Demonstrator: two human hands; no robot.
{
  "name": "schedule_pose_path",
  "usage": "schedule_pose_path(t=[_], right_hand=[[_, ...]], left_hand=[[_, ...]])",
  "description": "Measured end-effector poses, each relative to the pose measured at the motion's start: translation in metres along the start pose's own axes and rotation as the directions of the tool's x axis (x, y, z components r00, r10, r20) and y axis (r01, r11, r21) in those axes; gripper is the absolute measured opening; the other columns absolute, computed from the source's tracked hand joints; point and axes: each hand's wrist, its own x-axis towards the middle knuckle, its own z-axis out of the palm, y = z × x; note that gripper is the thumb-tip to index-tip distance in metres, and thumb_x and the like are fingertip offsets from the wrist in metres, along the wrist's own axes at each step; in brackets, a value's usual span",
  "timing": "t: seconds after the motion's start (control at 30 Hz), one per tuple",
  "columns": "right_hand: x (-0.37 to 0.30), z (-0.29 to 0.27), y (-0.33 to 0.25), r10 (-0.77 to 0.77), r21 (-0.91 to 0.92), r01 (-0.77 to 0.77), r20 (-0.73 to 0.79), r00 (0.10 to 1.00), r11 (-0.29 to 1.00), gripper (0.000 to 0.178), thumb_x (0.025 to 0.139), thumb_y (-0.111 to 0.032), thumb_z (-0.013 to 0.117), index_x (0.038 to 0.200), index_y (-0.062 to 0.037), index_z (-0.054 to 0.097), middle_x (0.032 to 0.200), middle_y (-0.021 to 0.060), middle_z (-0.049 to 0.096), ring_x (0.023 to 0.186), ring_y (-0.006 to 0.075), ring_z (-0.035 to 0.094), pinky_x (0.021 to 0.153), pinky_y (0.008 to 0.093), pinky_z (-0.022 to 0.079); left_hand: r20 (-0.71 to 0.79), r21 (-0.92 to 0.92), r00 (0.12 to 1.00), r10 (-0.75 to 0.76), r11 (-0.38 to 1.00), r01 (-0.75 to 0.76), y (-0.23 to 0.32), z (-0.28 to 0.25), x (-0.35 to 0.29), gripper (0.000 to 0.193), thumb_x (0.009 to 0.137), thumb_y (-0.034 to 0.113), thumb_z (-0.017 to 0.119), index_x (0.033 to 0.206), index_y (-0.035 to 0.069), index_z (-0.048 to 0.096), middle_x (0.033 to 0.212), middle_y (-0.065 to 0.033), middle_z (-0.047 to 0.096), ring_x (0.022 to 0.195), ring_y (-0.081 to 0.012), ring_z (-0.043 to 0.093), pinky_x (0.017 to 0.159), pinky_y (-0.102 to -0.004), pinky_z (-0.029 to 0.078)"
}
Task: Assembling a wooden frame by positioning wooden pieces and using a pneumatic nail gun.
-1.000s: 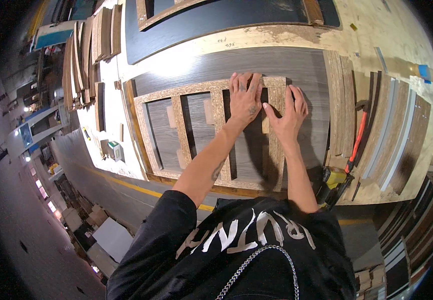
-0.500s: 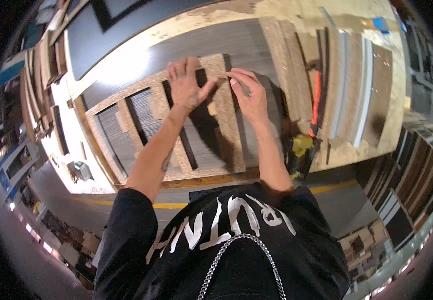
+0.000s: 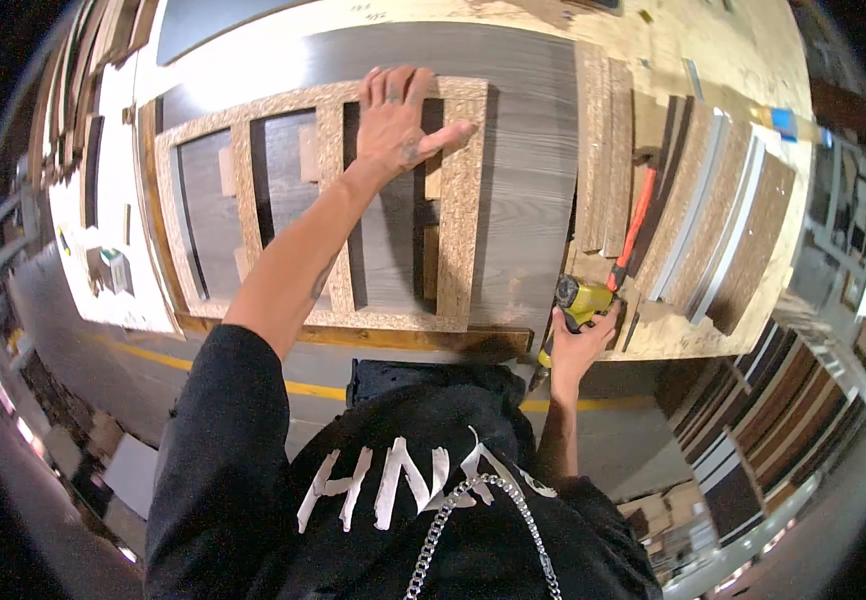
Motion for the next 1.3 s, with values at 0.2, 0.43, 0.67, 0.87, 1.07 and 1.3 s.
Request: schedule_pose_path(t=[0.2, 0.43, 0.67, 0.87, 1.07, 1.3], right_hand=[[0.008, -0.038, 0.015, 0.099, 0.306, -0.176, 0.252, 0.963, 0.936, 0.088, 0.072, -0.009, 0.079, 0.143, 0.0058, 0.029, 0.125, 0.0230, 0.055, 0.116, 0.0285, 0.053, 0.101, 0.0389, 0.042], [0.052, -0.124, -0.166, -0.170, 0.146, 0.095, 0.678, 0.715, 0.985, 0.073, 0.070, -0.019, 0.085, 0.129, 0.0031, 0.049, 0.119, 0.0202, 0.061, 0.110, 0.0264, 0.061, 0.094, 0.0365, 0.052], [0.127, -0.083, -0.270, -0.498, 0.049, 0.685, 0.724, 0.477, 0.727, 0.043, 0.074, -0.020, 0.084, 0.105, -0.0007, 0.063, 0.088, 0.0070, 0.066, 0.070, 0.0133, 0.066, 0.060, 0.0272, 0.054], [0.168, -0.028, -0.296, -0.723, 0.219, 0.891, 0.672, 0.157, 0.398, 0.040, 0.071, -0.016, 0.085, 0.102, -0.0015, 0.064, 0.089, 0.0075, 0.068, 0.079, 0.0168, 0.066, 0.071, 0.0293, 0.053], [0.166, -0.002, -0.324, -0.340, -0.187, 0.708, 0.775, 0.532, 0.681, 0.029, 0.077, -0.017, 0.077, 0.098, -0.0004, 0.066, 0.081, 0.0100, 0.069, 0.073, 0.0201, 0.065, 0.071, 0.0320, 0.052], [0.164, 0.003, -0.323, -0.478, -0.055, 0.806, 0.781, 0.403, 0.589, 0.037, 0.067, -0.007, 0.073, 0.102, 0.0033, 0.066, 0.083, 0.0168, 0.070, 0.077, 0.0243, 0.069, 0.071, 0.0330, 0.052]], left_hand=[[-0.018, -0.002, 1.000, -0.007, 1.000, 0.007, -0.012, 0.001, -0.004, 0.089, 0.078, 0.077, 0.051, 0.136, 0.012, 0.039, 0.131, -0.0147, 0.038, 0.131, -0.0378, 0.028, 0.114, -0.0526, 0.015], [-0.038, 0.024, 0.999, -0.029, 0.999, 0.030, -0.013, -0.004, -0.005, 0.092, 0.077, 0.079, 0.050, 0.135, 0.009, 0.040, 0.130, -0.0134, 0.040, 0.130, -0.0322, 0.030, 0.116, -0.0501, 0.014], [-0.049, -0.058, 0.998, -0.032, 0.998, 0.029, -0.013, -0.007, -0.002, 0.087, 0.078, 0.076, 0.052, 0.130, 0.005, 0.047, 0.126, -0.0147, 0.044, 0.128, -0.0317, 0.035, 0.115, -0.0493, 0.015], [-0.029, -0.096, 0.999, -0.033, 0.995, 0.030, -0.012, -0.004, -0.004, 0.081, 0.081, 0.073, 0.051, 0.127, 0.007, 0.050, 0.125, -0.0147, 0.047, 0.127, -0.0317, 0.037, 0.115, -0.0472, 0.017], [0.001, -0.130, 0.998, -0.058, 0.990, 0.058, -0.015, -0.002, -0.002, 0.082, 0.082, 0.073, 0.049, 0.131, 0.008, 0.045, 0.123, -0.0135, 0.047, 0.127, -0.0286, 0.038, 0.116, -0.0461, 0.016], [-0.051, -0.132, 0.998, -0.048, 0.990, 0.041, -0.018, 0.002, -0.005, 0.081, 0.082, 0.073, 0.047, 0.131, 0.008, 0.048, 0.124, -0.0132, 0.049, 0.126, -0.0291, 0.039, 0.117, -0.0462, 0.014]])
